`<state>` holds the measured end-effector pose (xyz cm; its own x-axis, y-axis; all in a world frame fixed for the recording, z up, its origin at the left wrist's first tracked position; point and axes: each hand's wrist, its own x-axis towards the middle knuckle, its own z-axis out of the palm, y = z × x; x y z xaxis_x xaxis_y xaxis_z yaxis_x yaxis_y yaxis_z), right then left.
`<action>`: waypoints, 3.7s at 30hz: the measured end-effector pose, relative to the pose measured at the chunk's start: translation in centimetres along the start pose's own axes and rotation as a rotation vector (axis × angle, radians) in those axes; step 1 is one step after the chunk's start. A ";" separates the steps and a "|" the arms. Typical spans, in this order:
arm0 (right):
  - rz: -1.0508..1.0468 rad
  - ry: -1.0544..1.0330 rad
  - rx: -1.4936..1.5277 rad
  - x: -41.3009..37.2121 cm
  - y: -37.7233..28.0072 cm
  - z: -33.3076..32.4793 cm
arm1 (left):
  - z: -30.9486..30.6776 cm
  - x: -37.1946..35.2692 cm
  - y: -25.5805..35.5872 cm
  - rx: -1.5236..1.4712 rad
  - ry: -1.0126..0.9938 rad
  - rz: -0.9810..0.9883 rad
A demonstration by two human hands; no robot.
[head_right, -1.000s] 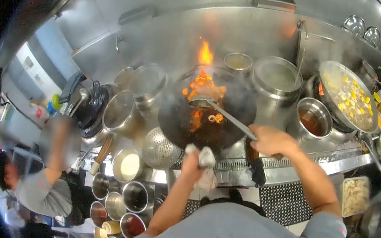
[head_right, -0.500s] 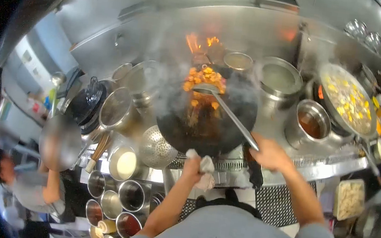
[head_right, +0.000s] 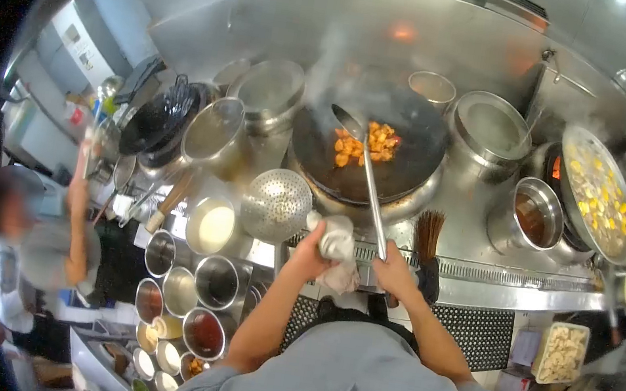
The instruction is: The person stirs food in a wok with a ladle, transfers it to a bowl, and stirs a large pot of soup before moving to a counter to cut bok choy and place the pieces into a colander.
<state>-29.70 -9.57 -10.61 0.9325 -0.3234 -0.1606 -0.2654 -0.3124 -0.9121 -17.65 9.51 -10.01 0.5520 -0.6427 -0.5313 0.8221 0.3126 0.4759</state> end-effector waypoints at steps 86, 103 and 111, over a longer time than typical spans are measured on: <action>0.072 -0.462 -0.601 -3.0 -17.3 -14.7 | 8.2 1.7 3.7 0.105 0.228 0.095; 0.079 -0.195 -0.466 -2.7 -16.1 -15.1 | 3.9 7.6 3.3 0.137 0.295 0.226; 0.178 -0.080 -0.472 -5.0 -13.2 -15.7 | 4.3 7.8 5.0 -0.074 0.123 0.137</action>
<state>-34.65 -17.84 8.17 0.8739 -0.3442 -0.3432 -0.4860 -0.6345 -0.6011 -9.85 3.06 -8.78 0.6684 -0.5017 -0.5491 0.7437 0.4446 0.4992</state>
